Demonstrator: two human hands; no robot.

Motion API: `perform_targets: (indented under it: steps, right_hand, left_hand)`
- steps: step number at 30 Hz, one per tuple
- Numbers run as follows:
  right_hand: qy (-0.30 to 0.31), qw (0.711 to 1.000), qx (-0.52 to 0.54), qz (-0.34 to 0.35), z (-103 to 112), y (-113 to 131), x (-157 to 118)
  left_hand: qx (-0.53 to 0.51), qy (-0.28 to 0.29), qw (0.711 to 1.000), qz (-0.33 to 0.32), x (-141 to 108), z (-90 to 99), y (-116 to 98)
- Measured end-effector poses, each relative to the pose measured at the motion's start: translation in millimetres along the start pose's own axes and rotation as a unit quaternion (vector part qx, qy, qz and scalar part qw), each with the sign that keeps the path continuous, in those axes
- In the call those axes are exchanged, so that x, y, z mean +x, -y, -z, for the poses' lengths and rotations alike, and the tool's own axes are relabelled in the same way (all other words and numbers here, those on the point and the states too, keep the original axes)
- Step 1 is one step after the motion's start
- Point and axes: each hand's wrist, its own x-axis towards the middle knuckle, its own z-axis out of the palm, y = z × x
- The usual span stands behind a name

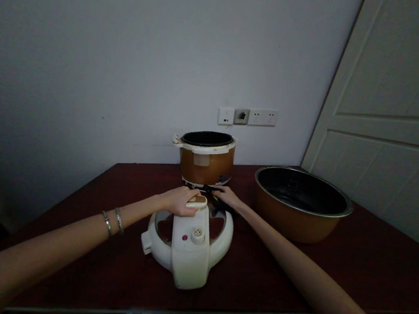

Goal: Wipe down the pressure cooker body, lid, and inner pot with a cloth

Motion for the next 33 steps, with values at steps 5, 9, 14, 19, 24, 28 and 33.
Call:
perform_targets:
  steps: [5, 9, 14, 19, 24, 28, 33]
  right_hand:
    - [0.05, 0.998, 0.022, 0.004, -7.8, 6.2, 28.0]
    - [0.031, 0.999, 0.022, -0.004, -10.0, -0.8, 25.4]
    - [-0.038, 0.999, 0.0, -0.028, -8.7, -13.2, -1.0]
    - [-0.102, 0.993, -0.037, -0.035, -10.1, -12.8, -46.2]
    - [-0.143, 0.986, -0.079, 0.017, -26.0, -1.3, -105.7]
    - [-0.146, 0.967, -0.189, 0.093, -45.8, 8.8, -152.6]
    - [-0.09, 0.946, -0.276, 0.145, -45.0, 20.5, -173.9]
  left_hand:
    - [0.005, 0.007, 1.0, 0.011, -0.3, 1.6, -1.8]
    - [0.02, 0.003, 1.0, 0.011, 0.7, -1.9, 0.8]
    - [0.024, 0.004, 1.0, 0.016, 0.9, -6.0, 3.9]
    - [0.026, 0.003, 0.999, 0.029, -0.3, -3.6, 0.0]
    - [0.027, 0.004, 0.999, 0.036, -0.9, -1.3, -3.4]
    - [0.024, -0.006, 0.999, 0.024, -1.5, -1.9, -2.3]
    - [0.018, 0.005, 1.0, 0.021, -1.7, -0.5, -0.9]
